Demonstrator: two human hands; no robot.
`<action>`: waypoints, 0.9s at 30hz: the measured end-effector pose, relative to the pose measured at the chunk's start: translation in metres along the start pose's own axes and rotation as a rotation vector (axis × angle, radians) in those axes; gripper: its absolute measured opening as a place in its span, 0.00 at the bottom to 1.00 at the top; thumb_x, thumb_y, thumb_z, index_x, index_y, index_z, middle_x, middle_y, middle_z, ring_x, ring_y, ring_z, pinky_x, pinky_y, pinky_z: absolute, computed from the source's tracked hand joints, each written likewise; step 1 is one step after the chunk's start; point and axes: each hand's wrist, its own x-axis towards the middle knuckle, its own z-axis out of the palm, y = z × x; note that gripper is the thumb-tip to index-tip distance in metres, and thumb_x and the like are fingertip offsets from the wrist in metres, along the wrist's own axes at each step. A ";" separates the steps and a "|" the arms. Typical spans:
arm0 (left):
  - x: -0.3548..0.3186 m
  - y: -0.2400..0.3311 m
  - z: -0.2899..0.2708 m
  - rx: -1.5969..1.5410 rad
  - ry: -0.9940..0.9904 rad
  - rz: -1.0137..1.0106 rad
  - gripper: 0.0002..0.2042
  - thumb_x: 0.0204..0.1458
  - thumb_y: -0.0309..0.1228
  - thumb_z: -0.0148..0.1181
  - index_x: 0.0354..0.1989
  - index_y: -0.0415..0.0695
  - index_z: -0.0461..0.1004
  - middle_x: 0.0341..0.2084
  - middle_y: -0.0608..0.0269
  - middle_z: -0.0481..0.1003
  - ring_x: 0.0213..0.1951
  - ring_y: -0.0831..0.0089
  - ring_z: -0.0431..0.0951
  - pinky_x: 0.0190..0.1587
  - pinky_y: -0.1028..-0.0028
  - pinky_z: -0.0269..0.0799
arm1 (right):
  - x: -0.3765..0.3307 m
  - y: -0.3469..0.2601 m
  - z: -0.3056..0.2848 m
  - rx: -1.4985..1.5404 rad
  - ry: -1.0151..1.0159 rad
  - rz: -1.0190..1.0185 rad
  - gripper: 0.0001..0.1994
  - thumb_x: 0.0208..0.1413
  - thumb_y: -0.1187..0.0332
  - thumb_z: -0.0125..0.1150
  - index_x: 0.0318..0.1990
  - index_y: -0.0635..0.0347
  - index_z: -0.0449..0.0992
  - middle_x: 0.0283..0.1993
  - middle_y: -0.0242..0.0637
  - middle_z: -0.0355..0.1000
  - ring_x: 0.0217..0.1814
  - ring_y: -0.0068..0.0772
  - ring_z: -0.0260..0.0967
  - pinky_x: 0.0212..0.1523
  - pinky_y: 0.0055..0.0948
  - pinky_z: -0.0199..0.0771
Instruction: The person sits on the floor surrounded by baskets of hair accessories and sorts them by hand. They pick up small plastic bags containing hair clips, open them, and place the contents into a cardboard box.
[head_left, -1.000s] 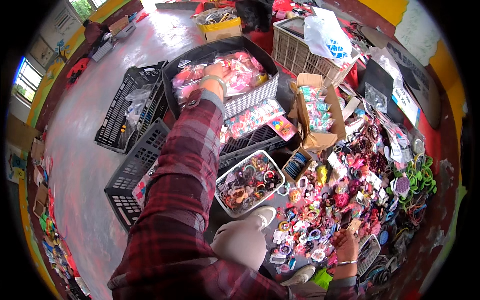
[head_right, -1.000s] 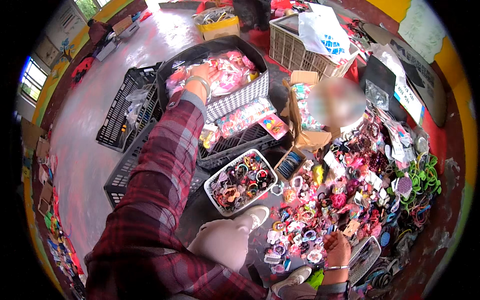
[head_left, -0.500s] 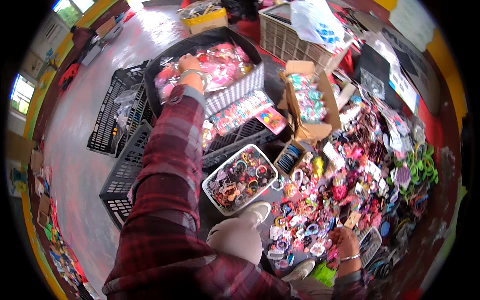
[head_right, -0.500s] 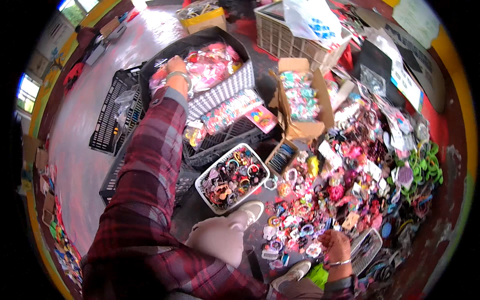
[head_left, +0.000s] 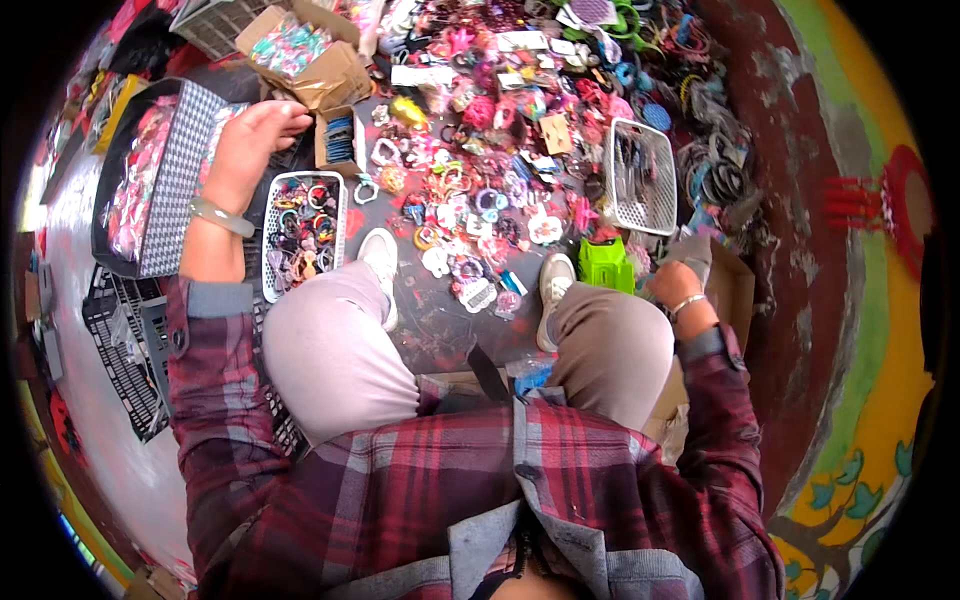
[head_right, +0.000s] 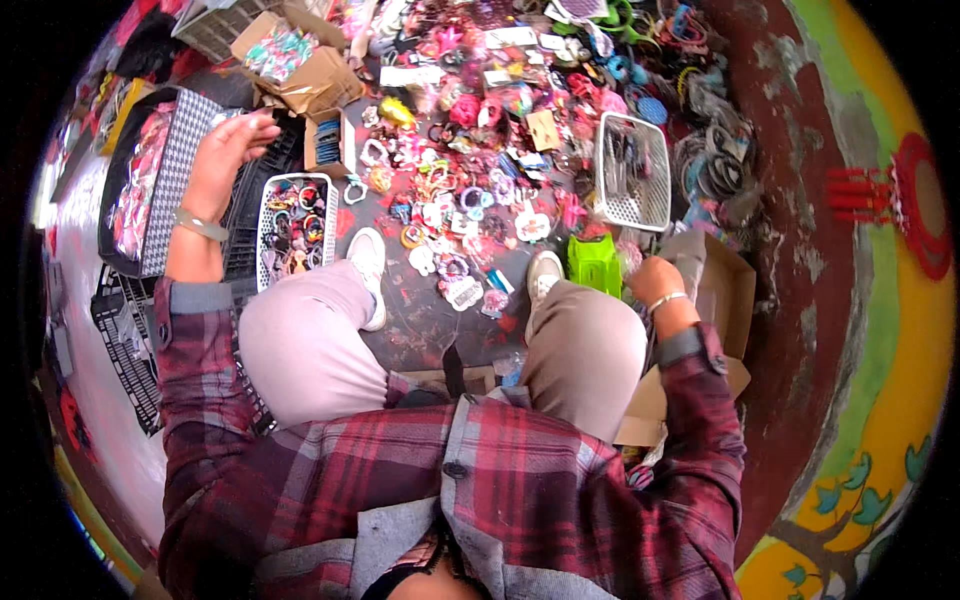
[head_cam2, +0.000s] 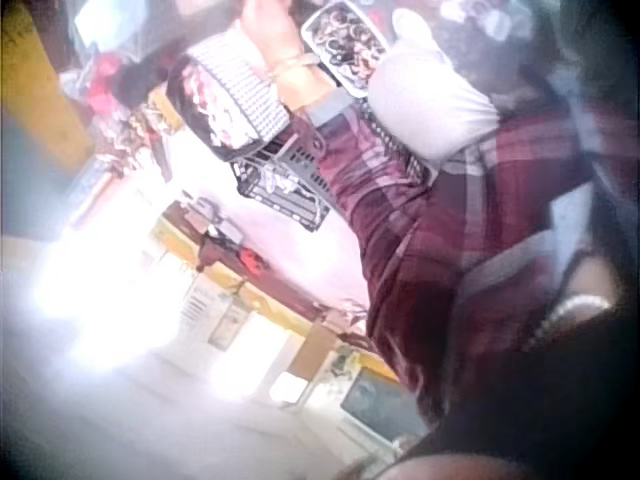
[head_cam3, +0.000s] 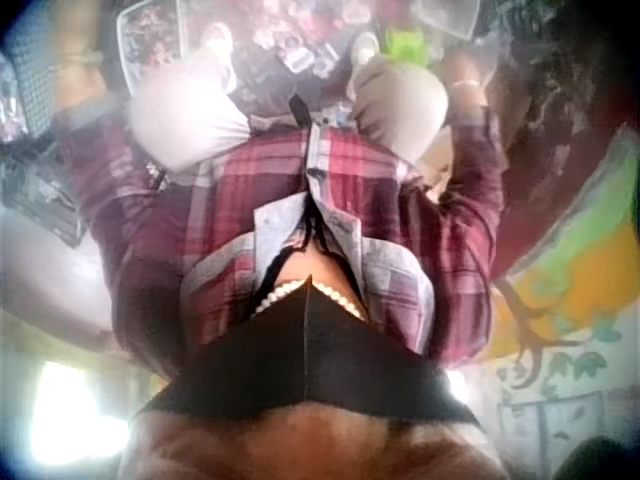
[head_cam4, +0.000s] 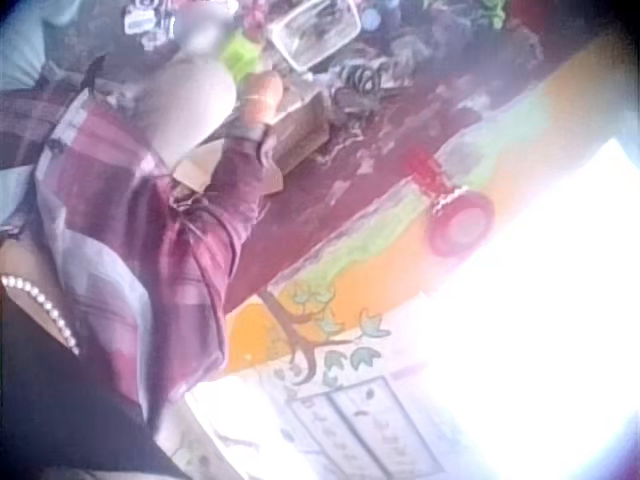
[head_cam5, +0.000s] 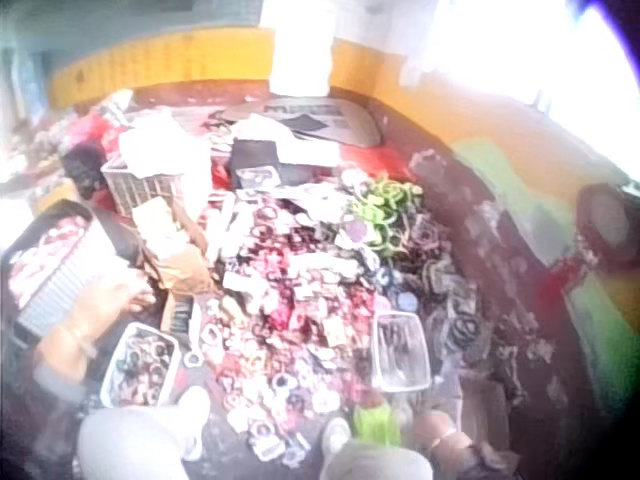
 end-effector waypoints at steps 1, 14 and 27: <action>-0.007 0.028 0.014 0.203 -0.132 0.035 0.13 0.57 0.34 0.48 0.45 0.38 0.70 0.37 0.62 0.75 0.41 0.77 0.74 0.42 0.81 0.67 | -0.012 -0.014 -0.005 0.204 -0.013 0.080 0.15 0.55 0.63 0.50 0.40 0.66 0.74 0.34 0.37 0.75 0.35 0.36 0.73 0.35 0.36 0.73; -0.087 0.119 0.238 -0.089 -0.430 0.230 0.08 0.55 0.27 0.51 0.35 0.36 0.73 0.29 0.63 0.75 0.33 0.79 0.73 0.39 0.80 0.68 | -0.111 -0.163 -0.087 -0.221 0.615 -0.793 0.13 0.37 0.74 0.59 0.35 0.57 0.73 0.46 0.37 0.69 0.60 0.41 0.59 0.52 0.38 0.61; -0.081 0.086 0.255 -0.387 -0.719 0.144 0.09 0.52 0.27 0.52 0.39 0.37 0.73 0.37 0.61 0.74 0.41 0.76 0.72 0.46 0.75 0.66 | -0.105 -0.200 -0.080 -0.436 0.344 -1.092 0.13 0.39 0.67 0.53 0.35 0.62 0.73 0.49 0.37 0.68 0.62 0.36 0.54 0.49 0.34 0.61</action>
